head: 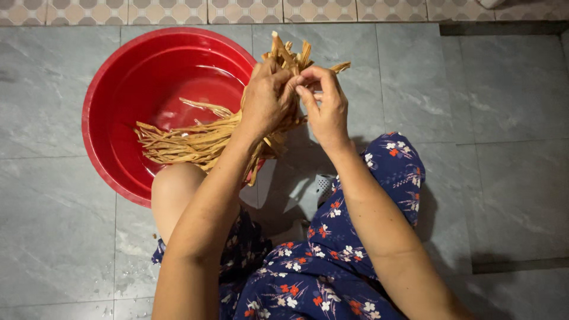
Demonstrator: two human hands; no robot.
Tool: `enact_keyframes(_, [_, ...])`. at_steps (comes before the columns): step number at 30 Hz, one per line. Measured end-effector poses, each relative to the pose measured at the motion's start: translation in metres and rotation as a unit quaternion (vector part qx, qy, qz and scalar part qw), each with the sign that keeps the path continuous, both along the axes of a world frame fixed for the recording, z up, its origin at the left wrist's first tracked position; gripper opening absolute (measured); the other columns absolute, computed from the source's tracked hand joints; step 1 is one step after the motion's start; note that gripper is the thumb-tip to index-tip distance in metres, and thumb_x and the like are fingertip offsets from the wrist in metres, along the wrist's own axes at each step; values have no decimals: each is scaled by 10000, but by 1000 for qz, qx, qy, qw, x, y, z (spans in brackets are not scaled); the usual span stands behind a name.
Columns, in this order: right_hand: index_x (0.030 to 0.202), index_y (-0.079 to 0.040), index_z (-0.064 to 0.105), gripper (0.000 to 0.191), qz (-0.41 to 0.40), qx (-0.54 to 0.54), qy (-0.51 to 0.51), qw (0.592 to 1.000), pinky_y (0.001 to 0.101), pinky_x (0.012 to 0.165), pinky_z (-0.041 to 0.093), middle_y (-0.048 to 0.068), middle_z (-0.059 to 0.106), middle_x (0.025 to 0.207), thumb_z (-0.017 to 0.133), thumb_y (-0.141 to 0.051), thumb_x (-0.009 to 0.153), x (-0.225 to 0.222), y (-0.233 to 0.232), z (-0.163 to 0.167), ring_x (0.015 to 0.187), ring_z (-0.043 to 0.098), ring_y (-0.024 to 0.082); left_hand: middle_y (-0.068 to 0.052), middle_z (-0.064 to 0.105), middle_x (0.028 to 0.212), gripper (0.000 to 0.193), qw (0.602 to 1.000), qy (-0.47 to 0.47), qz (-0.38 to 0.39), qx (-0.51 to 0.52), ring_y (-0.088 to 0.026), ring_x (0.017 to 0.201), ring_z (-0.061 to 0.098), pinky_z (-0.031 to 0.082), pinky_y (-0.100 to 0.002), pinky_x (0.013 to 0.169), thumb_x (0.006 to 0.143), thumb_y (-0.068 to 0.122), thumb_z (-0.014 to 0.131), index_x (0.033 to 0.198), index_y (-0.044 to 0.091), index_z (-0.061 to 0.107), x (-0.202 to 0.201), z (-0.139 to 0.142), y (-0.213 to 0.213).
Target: The person sits on a small stool and washes long, thin, dried sticks in a red basin filled with water. They repeatedly submerge, agitate, and rinse the sticks by hand, then gather them into a bundle and move them to a sink area.
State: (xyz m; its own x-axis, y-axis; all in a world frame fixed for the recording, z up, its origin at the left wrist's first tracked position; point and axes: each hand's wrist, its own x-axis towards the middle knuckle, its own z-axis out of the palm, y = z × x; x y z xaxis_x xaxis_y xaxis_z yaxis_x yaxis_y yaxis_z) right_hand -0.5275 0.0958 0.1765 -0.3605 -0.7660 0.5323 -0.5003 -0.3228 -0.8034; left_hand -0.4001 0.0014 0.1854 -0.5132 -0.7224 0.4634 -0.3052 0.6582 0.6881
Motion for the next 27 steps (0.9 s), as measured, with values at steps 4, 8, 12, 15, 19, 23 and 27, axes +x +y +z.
enact_keyframes(4, [1213,-45,594,285,-44,-5,38,998,290,806,634,62,647,1130,702,60,970,4,-3,-4,971,709,168,-132,606,933,231,1000,0,-25,12,-325,922,579,484,-445,792,1013,266,713,986,45,771,4,2,0])
enact_keyframes(8, [1168,-47,627,241,-74,-27,56,995,282,781,621,60,638,1081,732,56,977,6,-4,-5,948,713,167,-161,616,976,205,998,26,-56,0,-343,950,600,507,-452,815,888,102,718,1075,26,680,10,5,3])
enact_keyframes(12, [1173,-46,655,239,-86,-34,99,991,289,753,586,68,634,1057,743,53,974,8,0,-1,892,690,182,-155,614,984,286,995,76,-58,3,-362,934,605,505,-461,810,887,37,747,1080,19,537,9,5,7])
enact_keyframes(15, [1188,-56,701,250,-94,-26,174,980,319,758,564,65,623,1062,756,50,968,8,4,0,878,666,203,-156,580,957,278,993,105,-46,-35,-373,910,594,502,-452,795,901,15,761,1016,32,509,8,2,7])
enact_keyframes(19, [1170,-18,694,266,-47,38,166,984,294,738,577,104,590,1105,762,27,917,0,9,-2,864,658,197,-134,564,988,260,994,90,-41,-44,-343,912,601,519,-438,791,890,-38,747,1001,37,525,11,-4,7])
enact_keyframes(23, [1082,-6,691,150,12,83,98,992,268,735,546,73,560,1071,737,16,941,-14,7,-8,878,622,152,-159,531,1171,273,996,76,-45,-5,-296,963,673,596,-383,793,878,-46,754,1059,26,564,15,-6,16])
enact_keyframes(27, [1003,2,666,76,67,104,6,992,230,747,522,36,516,1057,717,0,946,-25,2,-16,945,572,120,-184,501,1280,302,992,87,-79,-41,-336,1061,674,607,-393,852,873,-26,799,1081,30,587,22,-5,18])
